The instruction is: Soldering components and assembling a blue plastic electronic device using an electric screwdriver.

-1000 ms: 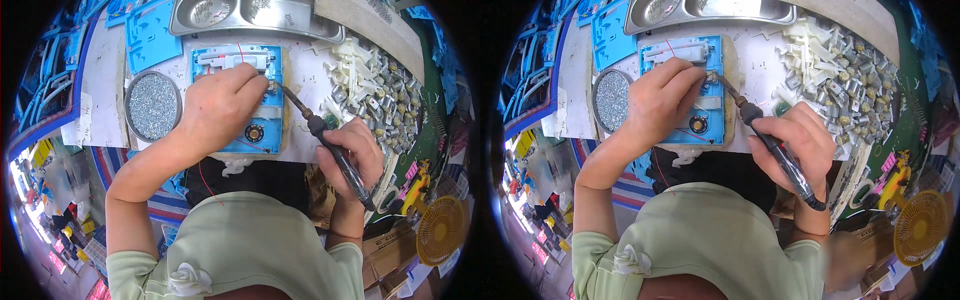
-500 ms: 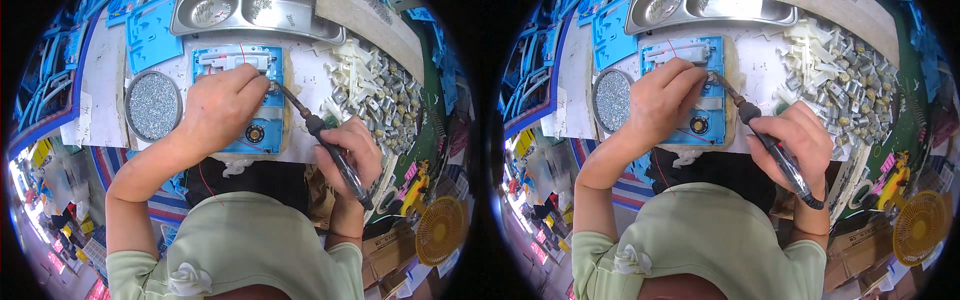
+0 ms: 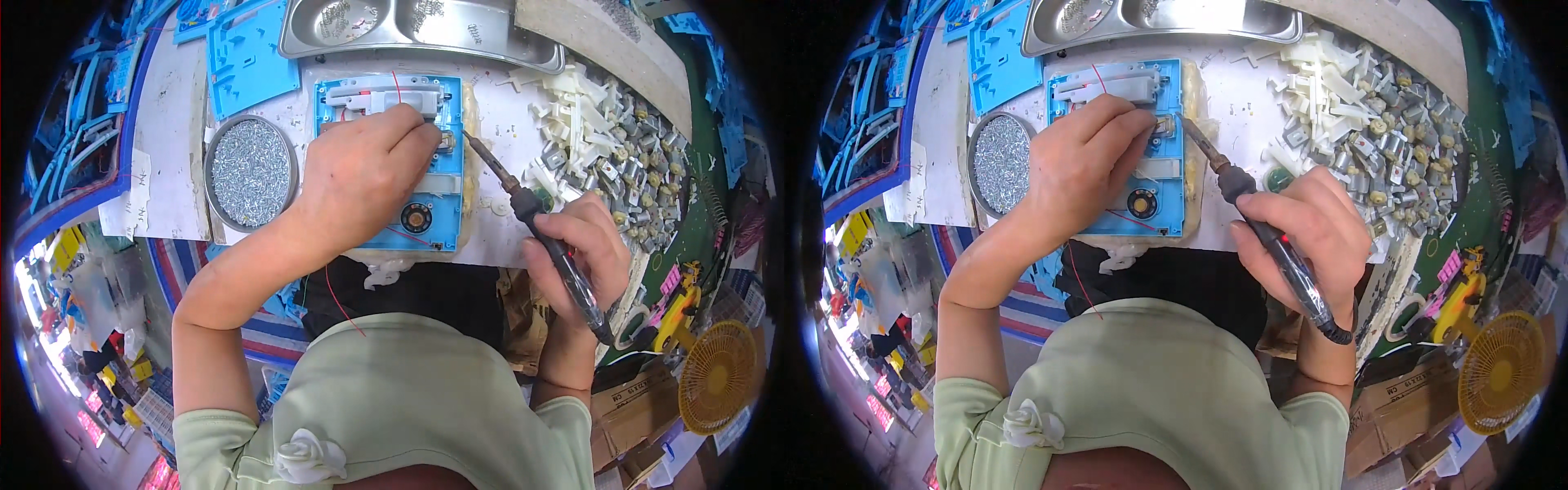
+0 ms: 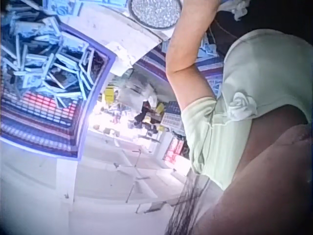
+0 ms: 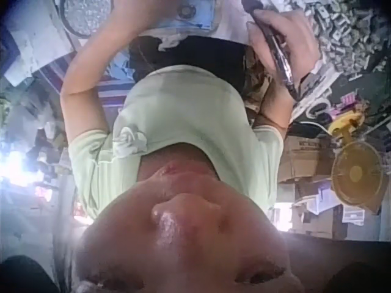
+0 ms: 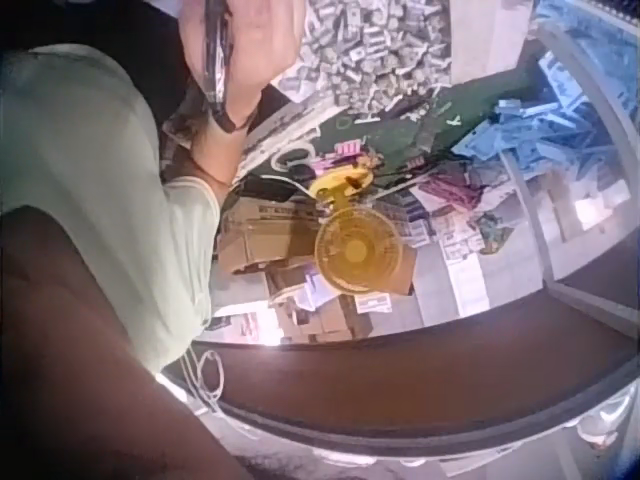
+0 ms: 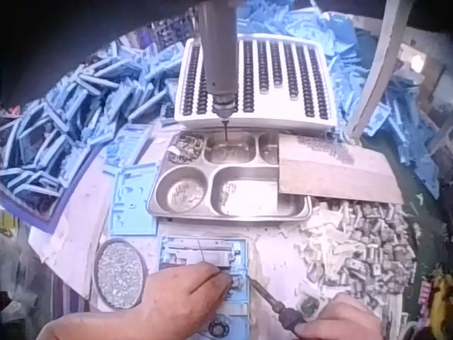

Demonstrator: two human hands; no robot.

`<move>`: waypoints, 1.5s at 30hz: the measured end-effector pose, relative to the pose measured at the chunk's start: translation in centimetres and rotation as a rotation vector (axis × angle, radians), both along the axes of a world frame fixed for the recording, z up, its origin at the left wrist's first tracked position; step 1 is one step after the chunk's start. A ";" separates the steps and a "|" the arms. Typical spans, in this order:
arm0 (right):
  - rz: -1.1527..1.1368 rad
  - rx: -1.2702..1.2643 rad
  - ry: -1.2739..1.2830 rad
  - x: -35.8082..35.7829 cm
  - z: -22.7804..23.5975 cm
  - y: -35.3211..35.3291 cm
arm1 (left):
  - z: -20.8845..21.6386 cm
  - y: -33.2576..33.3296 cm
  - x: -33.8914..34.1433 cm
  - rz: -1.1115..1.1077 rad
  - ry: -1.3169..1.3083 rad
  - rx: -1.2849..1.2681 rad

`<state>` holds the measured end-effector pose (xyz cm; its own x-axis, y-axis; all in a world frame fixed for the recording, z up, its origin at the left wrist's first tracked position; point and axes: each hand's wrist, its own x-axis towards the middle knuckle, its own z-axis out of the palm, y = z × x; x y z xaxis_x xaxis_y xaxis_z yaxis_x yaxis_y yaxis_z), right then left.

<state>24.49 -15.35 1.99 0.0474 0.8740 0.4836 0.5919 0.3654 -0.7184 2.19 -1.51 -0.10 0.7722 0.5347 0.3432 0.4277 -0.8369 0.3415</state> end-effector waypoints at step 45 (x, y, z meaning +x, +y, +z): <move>-0.119 -0.088 0.026 0.4 0.6 -1.5 | 1.4 5.4 -1.8 -0.582 0.112 0.272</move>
